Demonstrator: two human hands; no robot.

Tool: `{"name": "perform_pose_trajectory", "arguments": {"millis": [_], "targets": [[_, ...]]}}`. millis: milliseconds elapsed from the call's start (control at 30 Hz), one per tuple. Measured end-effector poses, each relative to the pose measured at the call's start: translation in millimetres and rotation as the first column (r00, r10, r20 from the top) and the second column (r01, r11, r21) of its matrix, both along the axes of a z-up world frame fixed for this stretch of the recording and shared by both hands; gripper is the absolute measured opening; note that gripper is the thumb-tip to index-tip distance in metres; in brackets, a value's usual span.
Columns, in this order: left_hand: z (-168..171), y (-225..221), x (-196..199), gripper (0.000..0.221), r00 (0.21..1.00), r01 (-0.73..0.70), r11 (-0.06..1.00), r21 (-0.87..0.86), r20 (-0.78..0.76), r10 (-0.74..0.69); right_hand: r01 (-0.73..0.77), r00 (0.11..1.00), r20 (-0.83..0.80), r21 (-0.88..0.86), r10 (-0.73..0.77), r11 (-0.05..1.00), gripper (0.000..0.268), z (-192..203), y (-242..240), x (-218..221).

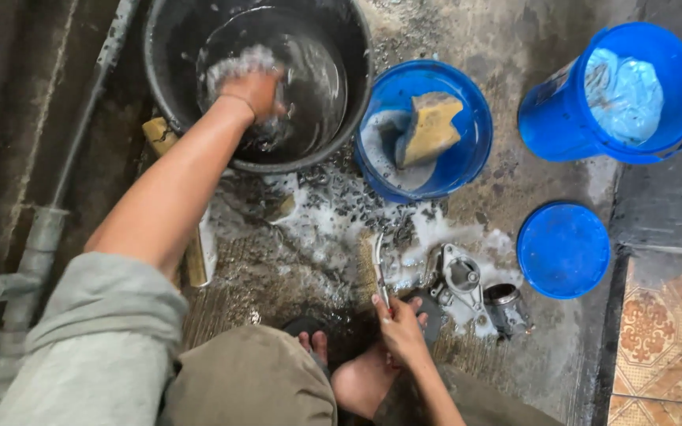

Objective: Scrubbing and rinsing metal alternator components in soapy water.

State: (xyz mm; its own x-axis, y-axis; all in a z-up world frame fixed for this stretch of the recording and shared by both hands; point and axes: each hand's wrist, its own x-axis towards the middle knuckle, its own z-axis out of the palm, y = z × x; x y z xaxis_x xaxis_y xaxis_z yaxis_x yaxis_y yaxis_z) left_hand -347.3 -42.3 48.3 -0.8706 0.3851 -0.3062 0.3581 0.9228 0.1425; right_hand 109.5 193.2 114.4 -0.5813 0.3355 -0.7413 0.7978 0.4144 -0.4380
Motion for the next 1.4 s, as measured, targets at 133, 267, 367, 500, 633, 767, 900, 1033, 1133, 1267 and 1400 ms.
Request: {"name": "perform_pose_trajectory", "arguments": {"millis": [133, 267, 367, 500, 633, 767, 900, 1033, 1133, 1267, 1400], "targets": [[11, 7, 0, 0.075, 0.994, 0.106, 0.955, -0.278, 0.032, -0.101, -0.020, 0.999, -0.029, -0.009, 0.020, 1.000, 0.051, 21, -7, -11], [125, 30, 58, 0.066, 0.932, -0.127, 0.850, 0.511, 0.354, -0.073, 0.013, 1.000, -0.003, -0.060, -0.013, 0.998, 0.045, 54, -13, -15], [207, 35, 91, 0.049, 0.857, -0.384, 0.628, 0.677, 0.515, -0.031, 0.090, 0.992, -0.068, -0.176, -0.103, 0.980, 0.038, 78, -17, -9], [312, 26, 149, 0.044, 0.835, -0.391, 0.574, 0.719, 0.540, -0.108, 0.101, 0.964, -0.213, -0.265, -0.160, 0.959, 0.040, 91, -17, 1], [375, 17, 192, 0.040, 0.838, -0.324, 0.509, 0.797, 0.492, -0.236, 0.092, 0.938, -0.289, -0.323, -0.191, 0.942, 0.038, 113, -17, 7], [428, 14, 251, 0.040, 0.945, -0.078, 0.525, 0.848, 0.231, -0.233, 0.072, 0.904, -0.378, -0.328, -0.200, 0.942, 0.046, 98, -9, 10], [438, 4, 277, 0.034, 0.919, 0.075, 0.475, 0.877, 0.125, -0.375, 0.057, 0.842, -0.466, -0.426, -0.273, 0.903, 0.049, 96, -7, 17], [430, 0, 289, 0.032, 0.897, 0.066, 0.426, 0.903, 0.133, -0.421, 0.076, 0.815, -0.488, -0.445, -0.313, 0.892, 0.050, 129, -10, 27], [423, 2, 293, 0.032, 0.902, 0.058, 0.422, 0.905, 0.133, -0.411, 0.067, 0.790, -0.529, -0.429, -0.311, 0.901, 0.050, 129, -6, 23], [423, 2, 310, 0.031, 0.914, -0.094, 0.401, 0.911, 0.239, -0.329, 0.061, 0.782, -0.541, -0.427, -0.309, 0.902, 0.053, 117, -4, 21], [421, 6, 319, 0.032, 0.959, -0.197, 0.282, 0.939, 0.245, -0.144, 0.056, 0.776, -0.555, -0.413, -0.300, 0.909, 0.051, 135, -6, 22]]}}
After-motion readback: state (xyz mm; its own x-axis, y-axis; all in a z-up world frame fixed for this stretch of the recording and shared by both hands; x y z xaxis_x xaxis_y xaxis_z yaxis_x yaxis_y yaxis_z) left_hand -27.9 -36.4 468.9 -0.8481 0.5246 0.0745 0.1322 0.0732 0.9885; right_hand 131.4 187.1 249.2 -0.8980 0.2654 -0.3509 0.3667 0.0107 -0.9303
